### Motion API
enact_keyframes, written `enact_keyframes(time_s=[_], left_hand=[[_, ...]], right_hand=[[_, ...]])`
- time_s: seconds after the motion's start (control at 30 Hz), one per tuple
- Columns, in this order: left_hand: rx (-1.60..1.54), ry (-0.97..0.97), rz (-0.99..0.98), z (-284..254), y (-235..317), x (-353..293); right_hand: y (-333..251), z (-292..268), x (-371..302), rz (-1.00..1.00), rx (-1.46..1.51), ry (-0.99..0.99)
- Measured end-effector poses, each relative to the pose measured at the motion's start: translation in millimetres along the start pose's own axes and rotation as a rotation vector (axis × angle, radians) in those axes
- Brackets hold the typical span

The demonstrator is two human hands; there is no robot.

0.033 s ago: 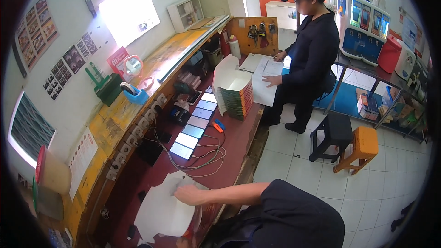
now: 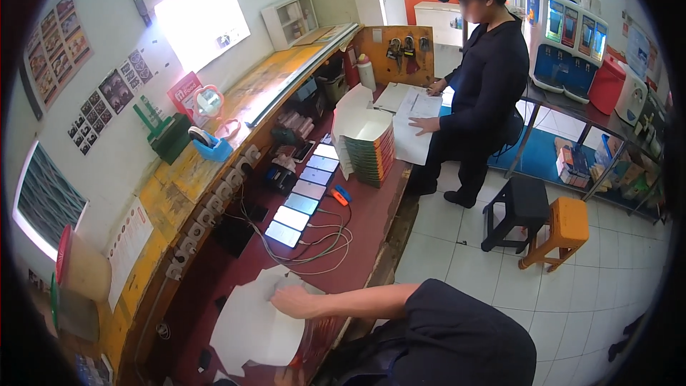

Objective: The person is folding and assembling cardboard boxes for food packaging in a kitchen or storage area.

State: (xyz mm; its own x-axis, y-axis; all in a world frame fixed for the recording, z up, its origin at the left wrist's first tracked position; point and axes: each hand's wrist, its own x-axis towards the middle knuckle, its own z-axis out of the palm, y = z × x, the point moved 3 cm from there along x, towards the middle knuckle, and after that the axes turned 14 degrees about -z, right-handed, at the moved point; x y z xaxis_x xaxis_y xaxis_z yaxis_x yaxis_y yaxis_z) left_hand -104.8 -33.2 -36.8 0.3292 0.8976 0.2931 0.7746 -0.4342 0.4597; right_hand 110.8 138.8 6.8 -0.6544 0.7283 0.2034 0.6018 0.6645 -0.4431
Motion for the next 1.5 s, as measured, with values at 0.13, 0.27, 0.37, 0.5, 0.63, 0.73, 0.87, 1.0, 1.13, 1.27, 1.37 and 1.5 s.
enact_keyframes(time_s=[0.13, 0.27, 0.37, 0.5, 0.63, 0.73, 0.87, 1.0, 1.13, 1.27, 1.37, 1.5], left_hand=[[0.019, 0.032, -0.037, 1, -7, -3], [0.096, 0.159, 0.080, 1, 7, 12], [0.013, 0.144, 0.058, -1, 15, 20], [0.044, 0.116, 0.089, 2, 8, 21], [0.063, 0.155, 0.067, 4, 5, 19], [0.088, 0.196, 0.145, 4, 2, 11], [0.150, 0.236, 0.225, -6, 35, 18], [0.238, 0.272, 0.246, -11, 50, 28], [0.250, 0.304, 0.136, 2, 25, 22], [0.290, 0.311, 0.081, 7, 15, 15], [0.289, 0.301, 0.055, 5, 18, 19], [0.285, 0.311, 0.061, 5, 10, 17]], right_hand=[[9, 14, 9, 0.001, -0.076, 0.101], [15, 2, 2, 0.067, -0.170, 0.185], [17, -7, -7, 0.075, -0.193, 0.174], [20, -5, -11, 0.053, -0.205, 0.254], [25, -2, -14, 0.060, -0.171, 0.206], [22, 1, -13, -0.039, -0.122, 0.216], [20, 4, -9, -0.032, -0.139, 0.243], [23, 3, -8, 0.079, -0.221, 0.253], [33, 9, -9, 0.146, -0.185, 0.260], [20, -4, -21, 0.186, -0.189, 0.304], [-16, -8, -38, -0.068, -0.164, 0.550], [-73, 17, -75, -0.492, 0.059, 0.596]])
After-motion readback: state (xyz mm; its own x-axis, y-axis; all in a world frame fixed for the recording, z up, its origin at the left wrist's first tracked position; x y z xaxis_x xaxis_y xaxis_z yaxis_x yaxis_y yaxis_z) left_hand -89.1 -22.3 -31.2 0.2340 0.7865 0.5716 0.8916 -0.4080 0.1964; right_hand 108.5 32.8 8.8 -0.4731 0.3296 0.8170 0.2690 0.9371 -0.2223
